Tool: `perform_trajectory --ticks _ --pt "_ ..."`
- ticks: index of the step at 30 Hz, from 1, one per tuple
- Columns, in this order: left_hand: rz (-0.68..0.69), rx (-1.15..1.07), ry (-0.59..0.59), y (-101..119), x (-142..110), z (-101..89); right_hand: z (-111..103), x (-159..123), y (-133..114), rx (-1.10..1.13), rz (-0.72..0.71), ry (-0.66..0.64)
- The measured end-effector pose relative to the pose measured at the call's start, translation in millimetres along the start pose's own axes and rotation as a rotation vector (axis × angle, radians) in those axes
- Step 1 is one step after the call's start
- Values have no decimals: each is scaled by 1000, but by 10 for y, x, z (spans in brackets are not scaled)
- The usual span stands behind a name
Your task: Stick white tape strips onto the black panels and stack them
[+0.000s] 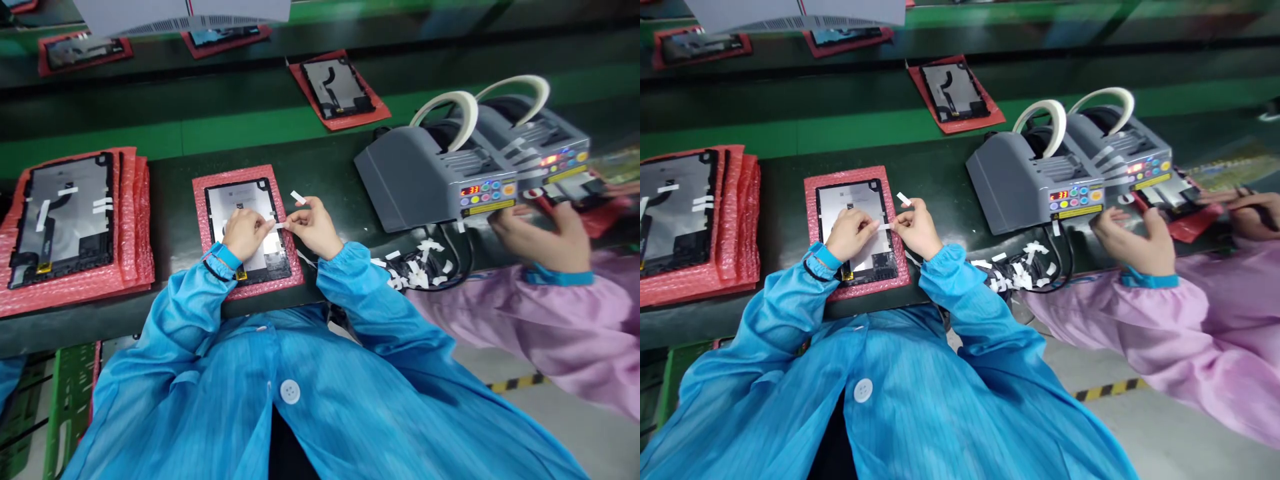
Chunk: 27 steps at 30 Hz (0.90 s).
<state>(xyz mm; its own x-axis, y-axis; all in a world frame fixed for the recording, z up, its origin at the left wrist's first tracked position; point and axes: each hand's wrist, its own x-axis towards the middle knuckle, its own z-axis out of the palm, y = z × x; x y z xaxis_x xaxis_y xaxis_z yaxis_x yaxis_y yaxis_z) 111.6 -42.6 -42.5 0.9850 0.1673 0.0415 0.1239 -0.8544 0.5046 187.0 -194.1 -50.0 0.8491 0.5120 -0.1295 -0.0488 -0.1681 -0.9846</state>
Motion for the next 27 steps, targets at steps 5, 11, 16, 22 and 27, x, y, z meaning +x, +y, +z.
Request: perform_trajectory --ticks 5,11,16,22,27 --pt "-28 8 -53 53 7 -12 29 -10 -45 -60 18 -6" --pt "-100 33 -29 134 1 -12 93 7 -65 -217 33 40" --pt "-128 45 -89 169 -9 -31 83 -2 -117 -335 45 22" --pt "-156 107 -153 242 -18 -85 85 19 -162 -445 54 -16" --pt "-173 178 -112 271 -43 -72 39 76 -158 -574 36 -24"
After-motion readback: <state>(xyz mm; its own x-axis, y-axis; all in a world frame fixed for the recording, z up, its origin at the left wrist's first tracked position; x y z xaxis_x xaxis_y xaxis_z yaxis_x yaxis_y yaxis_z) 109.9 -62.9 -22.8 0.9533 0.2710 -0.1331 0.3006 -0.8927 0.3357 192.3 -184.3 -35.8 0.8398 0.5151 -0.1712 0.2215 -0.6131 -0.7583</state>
